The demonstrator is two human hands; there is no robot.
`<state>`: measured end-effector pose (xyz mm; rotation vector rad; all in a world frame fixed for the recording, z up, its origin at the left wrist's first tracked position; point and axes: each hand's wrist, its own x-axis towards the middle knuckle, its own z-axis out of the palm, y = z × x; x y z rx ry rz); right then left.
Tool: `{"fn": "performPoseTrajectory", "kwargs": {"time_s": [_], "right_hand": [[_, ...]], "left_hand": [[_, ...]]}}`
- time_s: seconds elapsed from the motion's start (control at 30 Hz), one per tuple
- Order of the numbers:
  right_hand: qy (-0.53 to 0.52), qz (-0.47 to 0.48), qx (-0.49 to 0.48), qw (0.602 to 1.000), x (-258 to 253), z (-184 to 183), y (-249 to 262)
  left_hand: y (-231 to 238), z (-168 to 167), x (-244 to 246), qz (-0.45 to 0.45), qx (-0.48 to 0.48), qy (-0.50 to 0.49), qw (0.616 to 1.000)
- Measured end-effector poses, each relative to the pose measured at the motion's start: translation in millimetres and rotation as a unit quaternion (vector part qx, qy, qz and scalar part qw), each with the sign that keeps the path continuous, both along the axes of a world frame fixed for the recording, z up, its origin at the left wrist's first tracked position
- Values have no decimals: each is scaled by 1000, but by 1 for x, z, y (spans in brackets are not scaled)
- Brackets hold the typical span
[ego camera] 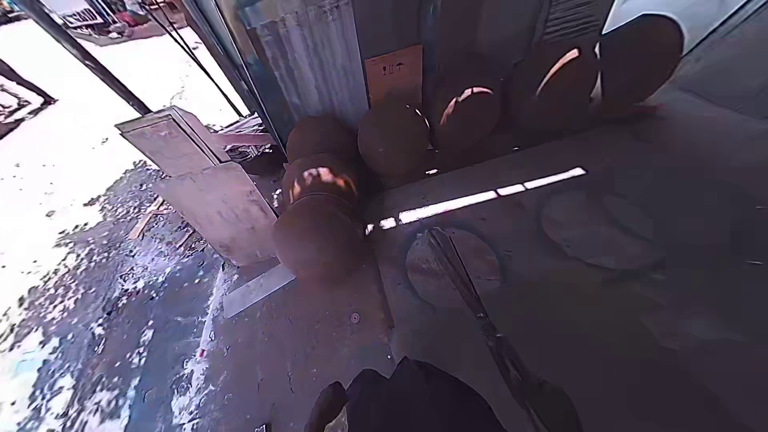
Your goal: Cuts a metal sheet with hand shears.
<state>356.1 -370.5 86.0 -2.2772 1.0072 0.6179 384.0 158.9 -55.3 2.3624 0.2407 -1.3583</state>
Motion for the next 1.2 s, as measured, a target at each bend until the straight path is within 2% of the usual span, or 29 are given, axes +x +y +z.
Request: {"fn": "performPoseTrajectory", "kwargs": {"time_s": [0.1, 0.17, 0.23, 0.33, 0.43, 0.47, 0.53, 0.6, 0.63, 0.7, 0.77, 0.87, 1.0, 1.07, 1.13, 1.2], "right_hand": [[-150, -102, -12, 983, -2, 2, 20], [-227, -191, -29, 955, -8, 12, 43], [-317, -293, -59, 900, -14, 30, 80], [-451, -425, -93, 780, -27, 52, 159], [-554, -477, -113, 673, -35, 96, 242], [-580, -480, -118, 648, -35, 113, 264], [-592, -500, -135, 618, -38, 143, 308], [-589, -526, -160, 592, -36, 166, 343], [-588, -536, -174, 581, -32, 176, 357], [-594, -549, -196, 555, -25, 190, 383], [-605, -554, -200, 536, -20, 197, 405], [-621, -561, -192, 512, -22, 196, 423], [-642, -564, -166, 492, -45, 180, 442], [-657, -560, -149, 482, -66, 167, 449], [-675, -550, -135, 473, -98, 149, 454], [-689, -535, -120, 474, -143, 127, 459]], "left_hand": [[33, -20, 92, -4, -5, -40, 999], [52, -35, 154, -24, -16, -45, 999], [87, -70, 208, -80, -41, -30, 995], [135, -100, 295, -243, -19, 14, 970], [156, -86, 373, -387, -2, 58, 920], [156, -84, 398, -399, -15, 56, 915], [148, -66, 434, -364, -51, 53, 929], [113, -50, 456, -352, -114, 38, 928], [87, -40, 459, -374, -150, 30, 915], [27, -12, 442, -447, -217, 30, 868], [-31, 25, 399, -521, -296, 57, 799], [-101, 82, 294, -586, -418, 69, 691], [-136, 145, 140, -639, -503, 30, 581], [-136, 152, 81, -629, -522, 51, 573], [-131, 141, 36, -596, -536, 77, 592], [-128, 124, -1, -608, -525, 99, 588]]}}
